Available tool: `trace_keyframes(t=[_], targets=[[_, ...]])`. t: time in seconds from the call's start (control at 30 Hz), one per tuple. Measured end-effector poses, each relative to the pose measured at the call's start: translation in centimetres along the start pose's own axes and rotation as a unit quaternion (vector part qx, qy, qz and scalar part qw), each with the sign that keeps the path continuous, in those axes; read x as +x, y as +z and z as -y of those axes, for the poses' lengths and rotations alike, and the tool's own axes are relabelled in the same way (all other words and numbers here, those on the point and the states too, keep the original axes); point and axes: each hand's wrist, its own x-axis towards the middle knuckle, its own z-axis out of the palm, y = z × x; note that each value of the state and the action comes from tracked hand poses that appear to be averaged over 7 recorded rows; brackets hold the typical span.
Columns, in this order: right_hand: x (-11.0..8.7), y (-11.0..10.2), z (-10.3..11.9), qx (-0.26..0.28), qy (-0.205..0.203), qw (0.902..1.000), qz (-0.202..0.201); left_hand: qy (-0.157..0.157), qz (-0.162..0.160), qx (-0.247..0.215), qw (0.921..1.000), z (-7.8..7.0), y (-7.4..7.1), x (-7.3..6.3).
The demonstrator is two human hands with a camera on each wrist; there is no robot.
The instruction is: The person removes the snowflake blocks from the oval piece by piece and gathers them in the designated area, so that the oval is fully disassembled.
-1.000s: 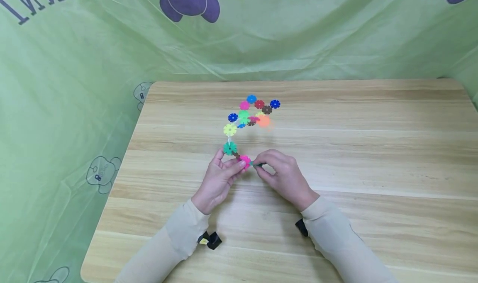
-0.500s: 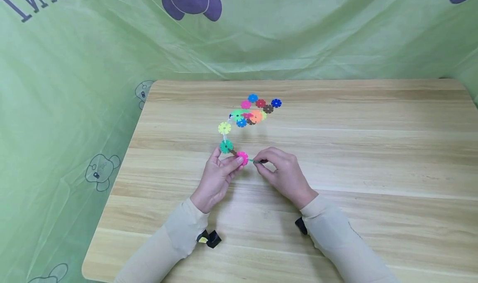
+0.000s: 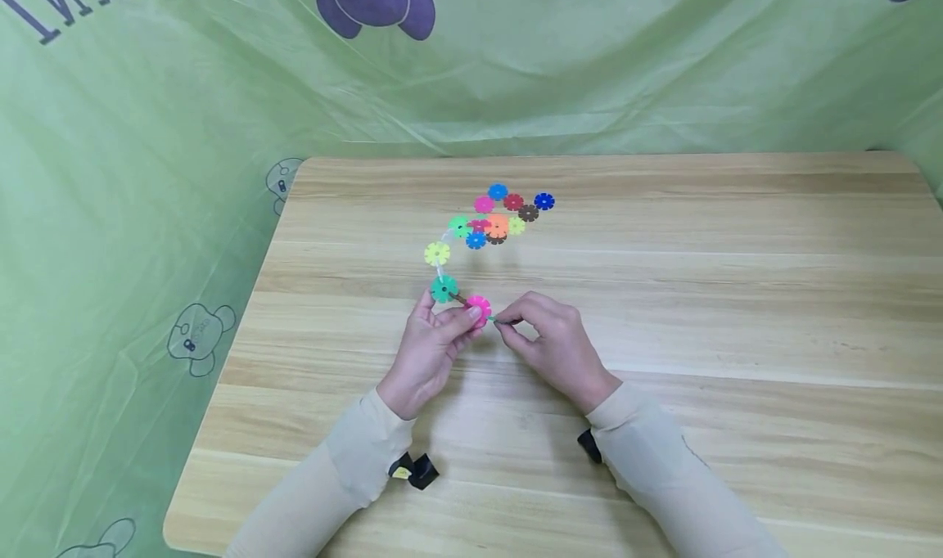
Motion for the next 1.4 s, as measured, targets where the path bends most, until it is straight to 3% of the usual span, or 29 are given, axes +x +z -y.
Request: trace_keyframes(t=[0.4, 0.8, 0.97, 1.17, 1.4], targets=[[0.38, 0.33, 0.08, 0.001, -0.015, 0.9997, -0.016, -0.005, 0.019, 0.017, 0.9997, 0.10, -0.14, 0.44], [0.32, 0.07, -0.09, -0.044, 0.033, 0.9984, 0.013, -0.006, 0.007, 0.022, 0.9997, 0.01, 0.12, 0.52], [0.27, 0.07, -0.20, -0.034, 0.026, 0.9990, 0.014, -0.001, 0.003, 0.028, 0.9996, -0.17, 0.25, 0.45], [0.09, -0.09, -0.39, -0.025, 0.018, 0.9995, -0.002, 0.032, -0.020, 0.028, 0.9989, -0.49, -0.11, 0.63], [0.13, 0.01, -0.70, 0.001, 0.037, 0.9993, -0.004, 0.016, -0.015, 0.042, 0.9989, -0.71, -0.04, 0.44]])
